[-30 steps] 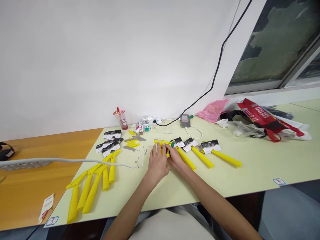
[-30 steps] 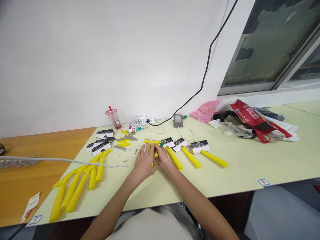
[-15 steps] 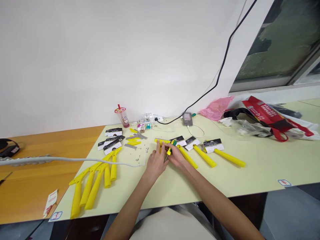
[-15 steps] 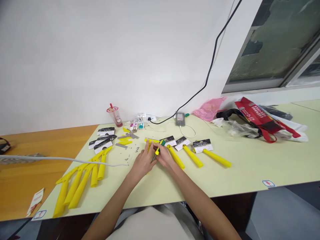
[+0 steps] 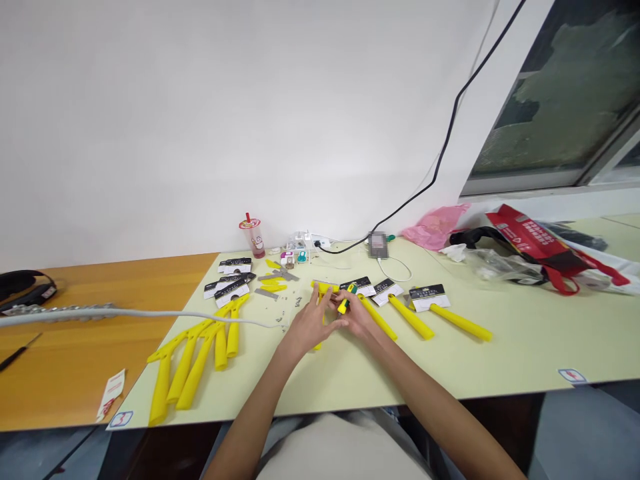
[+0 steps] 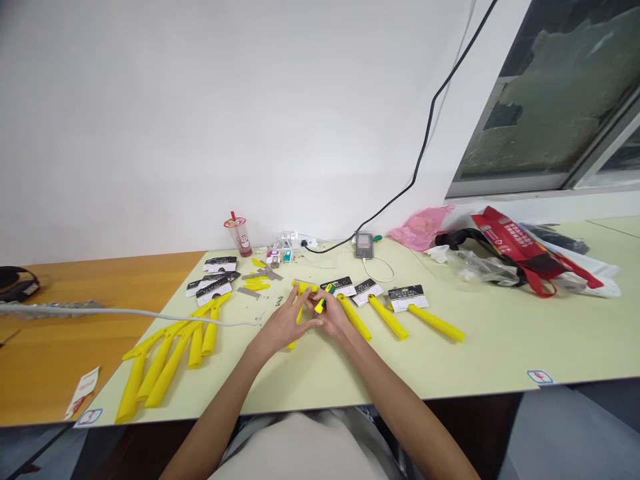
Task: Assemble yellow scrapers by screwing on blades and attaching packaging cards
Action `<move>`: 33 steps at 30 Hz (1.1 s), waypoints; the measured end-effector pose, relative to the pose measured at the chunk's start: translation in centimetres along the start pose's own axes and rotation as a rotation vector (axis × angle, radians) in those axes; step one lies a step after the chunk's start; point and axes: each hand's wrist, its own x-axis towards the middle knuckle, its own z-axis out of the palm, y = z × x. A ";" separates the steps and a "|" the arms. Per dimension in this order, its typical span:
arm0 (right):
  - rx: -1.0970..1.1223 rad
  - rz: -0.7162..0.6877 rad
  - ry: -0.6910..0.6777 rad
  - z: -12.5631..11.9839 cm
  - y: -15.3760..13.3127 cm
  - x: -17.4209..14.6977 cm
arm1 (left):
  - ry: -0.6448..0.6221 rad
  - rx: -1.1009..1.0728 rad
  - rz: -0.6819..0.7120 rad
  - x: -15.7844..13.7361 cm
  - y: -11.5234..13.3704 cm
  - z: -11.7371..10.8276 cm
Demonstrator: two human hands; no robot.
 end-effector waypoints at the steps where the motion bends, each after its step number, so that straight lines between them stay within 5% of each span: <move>1: 0.029 0.013 -0.006 0.0 0.0 0.0 | 0.010 -0.010 0.008 -0.1 -0.1 -0.2; 16: 0.186 0.017 -0.066 0.5 -0.2 0.2 | 0.216 -0.373 0.244 1.8 -4.0 1.2; 22: 0.152 0.028 -0.012 -0.1 0.1 0.7 | 0.364 -1.025 -0.041 1.9 -3.2 1.5; 27: 0.078 0.012 0.078 -0.8 -0.1 1.2 | 0.220 -1.761 -0.118 1.6 -2.7 -0.4; 33: -0.073 -0.124 0.064 0.3 -1.5 0.2 | 0.011 -2.038 -0.020 0.0 -2.9 -1.5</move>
